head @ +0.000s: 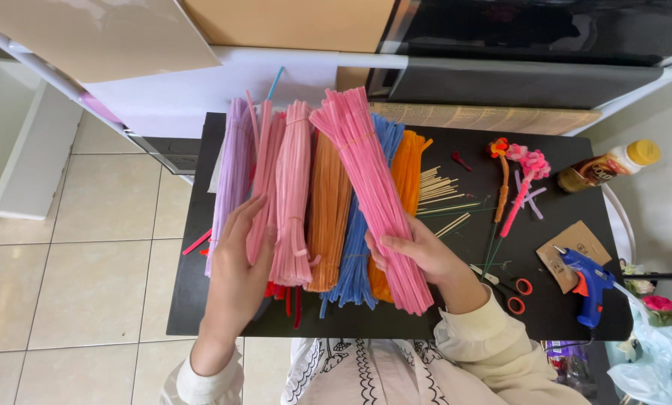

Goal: The person organizes bundles of colorful pipe cleaners on a table, separating them by color and arranging them into neat rows. They also handle wooden skewers and a rubber band, placing them on the table alongside the pipe cleaners.

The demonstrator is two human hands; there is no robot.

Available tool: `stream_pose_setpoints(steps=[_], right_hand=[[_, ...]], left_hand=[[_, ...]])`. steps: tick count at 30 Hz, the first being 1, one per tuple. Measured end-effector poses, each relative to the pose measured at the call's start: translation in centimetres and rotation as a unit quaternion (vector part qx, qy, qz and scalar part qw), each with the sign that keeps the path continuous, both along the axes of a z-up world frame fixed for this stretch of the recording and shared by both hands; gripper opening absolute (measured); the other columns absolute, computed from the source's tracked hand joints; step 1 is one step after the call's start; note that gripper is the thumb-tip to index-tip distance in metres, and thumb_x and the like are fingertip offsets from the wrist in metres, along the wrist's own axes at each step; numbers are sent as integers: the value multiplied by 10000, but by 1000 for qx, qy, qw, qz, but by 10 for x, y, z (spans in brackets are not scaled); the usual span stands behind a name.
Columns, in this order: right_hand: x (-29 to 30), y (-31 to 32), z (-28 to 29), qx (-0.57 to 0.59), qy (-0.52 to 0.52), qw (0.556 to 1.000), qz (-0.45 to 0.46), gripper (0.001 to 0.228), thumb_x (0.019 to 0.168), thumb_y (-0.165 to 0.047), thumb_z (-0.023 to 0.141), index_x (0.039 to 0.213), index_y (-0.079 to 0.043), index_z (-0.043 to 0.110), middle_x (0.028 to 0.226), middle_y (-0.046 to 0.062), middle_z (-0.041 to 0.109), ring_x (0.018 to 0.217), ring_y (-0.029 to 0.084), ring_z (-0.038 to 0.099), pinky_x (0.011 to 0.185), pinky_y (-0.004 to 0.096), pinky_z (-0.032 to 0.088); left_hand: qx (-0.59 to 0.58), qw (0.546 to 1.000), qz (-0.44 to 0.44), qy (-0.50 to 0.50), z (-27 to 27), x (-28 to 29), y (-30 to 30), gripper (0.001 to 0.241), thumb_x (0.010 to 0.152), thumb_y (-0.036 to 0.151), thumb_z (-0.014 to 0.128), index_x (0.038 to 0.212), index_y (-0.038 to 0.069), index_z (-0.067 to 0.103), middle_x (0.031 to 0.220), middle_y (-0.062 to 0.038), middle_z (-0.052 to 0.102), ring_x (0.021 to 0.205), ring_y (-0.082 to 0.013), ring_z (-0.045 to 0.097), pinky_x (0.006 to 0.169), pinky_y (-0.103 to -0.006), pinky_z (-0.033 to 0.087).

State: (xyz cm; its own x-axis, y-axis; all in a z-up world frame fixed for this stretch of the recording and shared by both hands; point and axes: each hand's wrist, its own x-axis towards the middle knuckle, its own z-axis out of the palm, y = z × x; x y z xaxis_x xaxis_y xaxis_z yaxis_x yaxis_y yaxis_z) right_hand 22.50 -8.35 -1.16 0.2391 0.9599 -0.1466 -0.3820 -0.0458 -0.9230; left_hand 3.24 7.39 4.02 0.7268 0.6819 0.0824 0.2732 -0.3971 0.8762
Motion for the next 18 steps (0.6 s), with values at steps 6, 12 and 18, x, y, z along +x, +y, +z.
stream_pose_setpoints(steps=[6,12,18], right_hand=[[-29,-36,19,36,-200,977,67,406,853,-208,582,1141,-37,353,714,65,551,478,130,556,411,245,500],[-35,-52,15,108,-306,945,49,528,879,-266,515,1297,-47,279,1339,139,332,1255,256,360,1075,416,328],[21,-59,-21,-113,-276,933,-200,271,871,-136,534,1126,-49,503,1011,80,536,906,167,575,778,272,526]], left_hand=[[-191,947,-128,-224,-7,31,-73,673,817,154,591,1351,10,208,1411,-200,332,1321,-282,344,1101,-382,296],[-225,907,-63,-351,-43,37,-105,253,868,106,536,1100,22,479,902,-78,625,999,-282,631,1065,-461,394],[-266,900,52,-343,9,-21,-58,225,831,86,558,1042,33,501,782,-72,594,608,-137,588,546,-213,523]])
